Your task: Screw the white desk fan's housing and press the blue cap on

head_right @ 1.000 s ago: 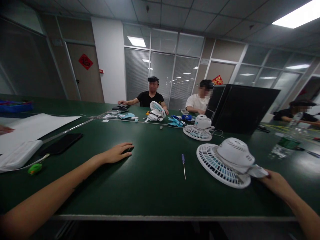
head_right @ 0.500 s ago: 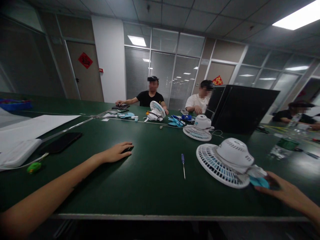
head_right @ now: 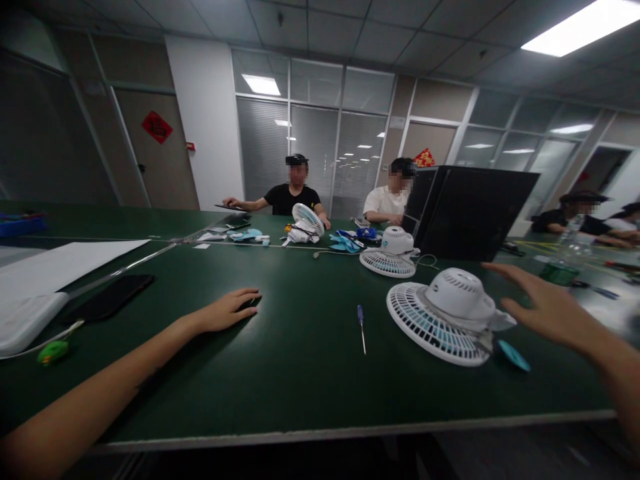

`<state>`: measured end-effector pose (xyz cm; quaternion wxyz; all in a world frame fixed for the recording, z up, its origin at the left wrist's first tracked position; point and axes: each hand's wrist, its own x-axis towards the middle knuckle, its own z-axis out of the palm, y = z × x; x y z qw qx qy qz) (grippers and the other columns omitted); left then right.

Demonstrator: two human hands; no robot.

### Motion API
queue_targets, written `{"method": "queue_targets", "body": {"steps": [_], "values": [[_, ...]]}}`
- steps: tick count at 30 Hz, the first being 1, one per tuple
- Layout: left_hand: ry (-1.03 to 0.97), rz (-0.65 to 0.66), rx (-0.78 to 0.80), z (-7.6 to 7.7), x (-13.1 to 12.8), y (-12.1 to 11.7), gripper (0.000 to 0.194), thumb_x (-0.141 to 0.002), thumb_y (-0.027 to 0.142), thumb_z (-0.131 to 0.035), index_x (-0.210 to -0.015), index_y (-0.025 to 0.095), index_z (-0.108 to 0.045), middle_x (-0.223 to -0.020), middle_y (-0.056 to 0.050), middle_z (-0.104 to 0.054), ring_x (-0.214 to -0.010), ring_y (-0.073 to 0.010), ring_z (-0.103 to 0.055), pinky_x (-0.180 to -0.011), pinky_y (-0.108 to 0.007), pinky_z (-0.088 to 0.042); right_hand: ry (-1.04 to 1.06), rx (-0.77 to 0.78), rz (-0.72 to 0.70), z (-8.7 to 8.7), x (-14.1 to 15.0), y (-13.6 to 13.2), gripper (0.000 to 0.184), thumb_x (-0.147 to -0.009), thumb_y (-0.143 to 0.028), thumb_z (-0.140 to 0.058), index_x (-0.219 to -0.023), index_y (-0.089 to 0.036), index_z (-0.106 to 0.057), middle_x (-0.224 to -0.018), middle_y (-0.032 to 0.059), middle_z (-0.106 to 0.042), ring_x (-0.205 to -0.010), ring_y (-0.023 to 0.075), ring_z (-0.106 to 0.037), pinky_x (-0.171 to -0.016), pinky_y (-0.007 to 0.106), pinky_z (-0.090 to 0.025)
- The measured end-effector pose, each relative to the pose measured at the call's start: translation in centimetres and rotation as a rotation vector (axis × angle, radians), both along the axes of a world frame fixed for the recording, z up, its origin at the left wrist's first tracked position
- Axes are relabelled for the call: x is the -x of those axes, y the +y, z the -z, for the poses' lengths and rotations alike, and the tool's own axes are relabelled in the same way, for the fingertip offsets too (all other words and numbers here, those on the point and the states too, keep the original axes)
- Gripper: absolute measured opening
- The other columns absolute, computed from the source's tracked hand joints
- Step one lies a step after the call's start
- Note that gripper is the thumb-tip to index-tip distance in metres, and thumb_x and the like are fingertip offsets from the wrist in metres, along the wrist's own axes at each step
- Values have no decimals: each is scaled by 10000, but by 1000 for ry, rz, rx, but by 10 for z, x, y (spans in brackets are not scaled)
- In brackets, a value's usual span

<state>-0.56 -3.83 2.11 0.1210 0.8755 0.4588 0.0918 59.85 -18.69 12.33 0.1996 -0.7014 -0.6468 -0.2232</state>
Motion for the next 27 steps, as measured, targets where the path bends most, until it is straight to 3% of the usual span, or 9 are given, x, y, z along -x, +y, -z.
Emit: {"method": "queue_targets", "body": {"steps": [3, 7, 10, 13, 16, 19, 23, 27], "values": [[10, 9, -10, -2, -1, -2, 583, -941, 513, -370, -1397, 167, -482, -1503, -122, -435, -1380, -271, -412, -1142, -407, -333, 172, 165, -43, -12, 31, 21, 615, -723, -567, -512, -1244, -251, -593, -1299, 105, -637, -1141, 361, -610, -971, 504, -481], [12, 6, -2, -2, -1, -2, 583, -940, 495, -383, -1400, 149, -479, -1509, -134, -423, -1383, -275, -408, -1143, -404, -333, 24, 298, 60, -16, 59, 49, 652, -639, -693, -630, -1092, -226, -665, -1100, 137, -682, -974, 371, -640, -912, 528, -476], [-6, 6, -2, 0, 0, 0, 579, -935, 505, -394, -1392, 164, -488, -1511, -125, -424, -1378, -278, -414, -1139, -413, -337, -52, 309, 63, -11, 61, 62, 788, -537, -676, -731, -1162, -203, -650, -1121, 163, -612, -934, 357, -635, -865, 502, -492], [-10, 4, -12, 1, -1, 1, 568, -934, 502, -397, -1384, 170, -497, -1508, -120, -430, -1380, -276, -412, -1149, -412, -319, -18, 320, 75, -4, 53, 71, 864, -492, -640, -773, -1210, -180, -634, -1242, 207, -528, -1022, 386, -605, -846, 499, -499], [2, 8, -2, 0, -2, 0, 578, -936, 496, -394, -1394, 156, -486, -1510, -135, -422, -1385, -282, -404, -1151, -416, -312, 4, 346, 14, -2, 49, 76, 825, -497, -606, -782, -1173, -155, -639, -1266, 213, -529, -1081, 388, -582, -895, 493, -482], [24, 0, 7, -1, -2, 0, 589, -945, 486, -378, -1414, 140, -462, -1519, -149, -402, -1395, -284, -390, -1150, -418, -308, 8, 365, -83, -3, 54, 74, 726, -524, -568, -783, -1100, -146, -648, -1111, 182, -616, -1005, 347, -609, -928, 454, -462], [39, 0, 1, 0, -2, 0, 574, -947, 490, -370, -1415, 171, -459, -1526, -135, -396, -1393, -280, -391, -1143, -431, -312, 66, 239, -170, -5, 69, 57, 580, -565, -521, -767, -1027, -194, -641, -1107, 159, -630, -1003, 327, -601, -955, 430, -440], [36, 4, 6, 0, -2, 0, 586, -946, 491, -366, -1417, 155, -457, -1530, -151, -384, -1391, -296, -392, -1137, -448, -313, 250, -41, -134, -1, 81, 39, 559, -571, -538, -728, -1017, -223, -610, -1124, 123, -638, -1054, 337, -572, -986, 457, -411]]}}
